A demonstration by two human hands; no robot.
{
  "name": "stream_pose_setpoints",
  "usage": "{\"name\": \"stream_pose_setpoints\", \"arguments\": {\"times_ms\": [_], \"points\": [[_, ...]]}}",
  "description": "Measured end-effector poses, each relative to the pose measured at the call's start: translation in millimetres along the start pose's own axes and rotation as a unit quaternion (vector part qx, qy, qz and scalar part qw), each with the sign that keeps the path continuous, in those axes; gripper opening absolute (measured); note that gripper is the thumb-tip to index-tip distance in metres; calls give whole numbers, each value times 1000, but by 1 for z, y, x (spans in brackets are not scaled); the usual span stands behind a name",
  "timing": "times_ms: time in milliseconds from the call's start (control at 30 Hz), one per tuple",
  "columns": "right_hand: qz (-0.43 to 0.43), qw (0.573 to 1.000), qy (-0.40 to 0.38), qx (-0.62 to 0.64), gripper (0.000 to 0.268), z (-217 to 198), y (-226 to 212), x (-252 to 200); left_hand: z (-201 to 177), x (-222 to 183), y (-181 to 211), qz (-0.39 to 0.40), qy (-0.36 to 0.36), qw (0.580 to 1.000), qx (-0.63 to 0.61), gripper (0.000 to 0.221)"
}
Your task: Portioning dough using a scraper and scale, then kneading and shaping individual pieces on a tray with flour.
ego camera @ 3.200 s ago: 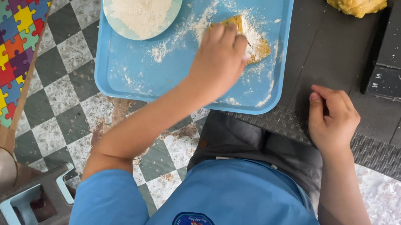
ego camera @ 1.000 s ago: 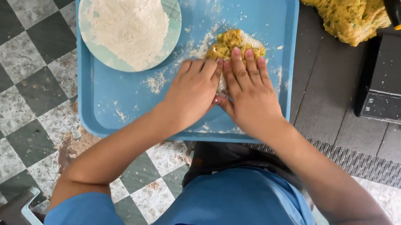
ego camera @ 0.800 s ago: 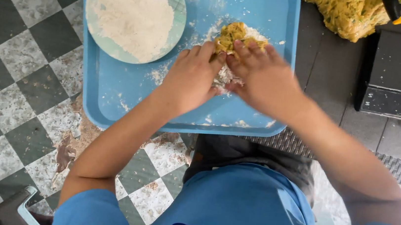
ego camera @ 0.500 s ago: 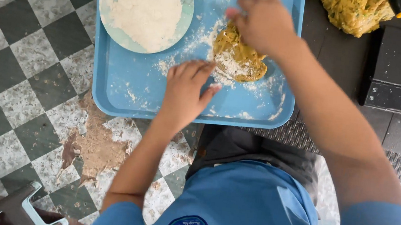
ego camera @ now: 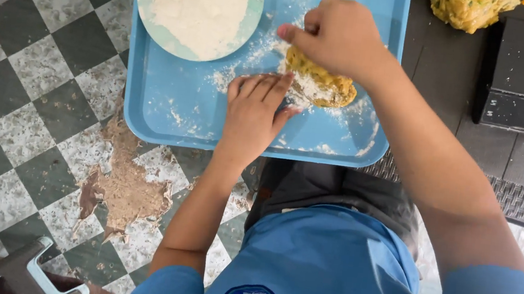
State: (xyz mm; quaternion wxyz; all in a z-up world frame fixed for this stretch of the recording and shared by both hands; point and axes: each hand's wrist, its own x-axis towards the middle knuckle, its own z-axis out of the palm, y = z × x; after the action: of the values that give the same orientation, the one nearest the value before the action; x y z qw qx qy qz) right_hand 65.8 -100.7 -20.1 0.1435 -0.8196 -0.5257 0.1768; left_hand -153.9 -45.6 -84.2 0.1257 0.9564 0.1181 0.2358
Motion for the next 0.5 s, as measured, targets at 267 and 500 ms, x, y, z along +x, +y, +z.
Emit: {"name": "stream_pose_setpoints", "arguments": {"times_ms": [267, 500], "points": [[-168, 964, 197, -65, 63, 38, 2, -63, -3, 2, 1, -63, 93, 990, -89, 28], [-149, 889, 214, -378, 74, 58, 2, -67, 8, -6, -6, -110, 90, 983, -116, 41]]}}
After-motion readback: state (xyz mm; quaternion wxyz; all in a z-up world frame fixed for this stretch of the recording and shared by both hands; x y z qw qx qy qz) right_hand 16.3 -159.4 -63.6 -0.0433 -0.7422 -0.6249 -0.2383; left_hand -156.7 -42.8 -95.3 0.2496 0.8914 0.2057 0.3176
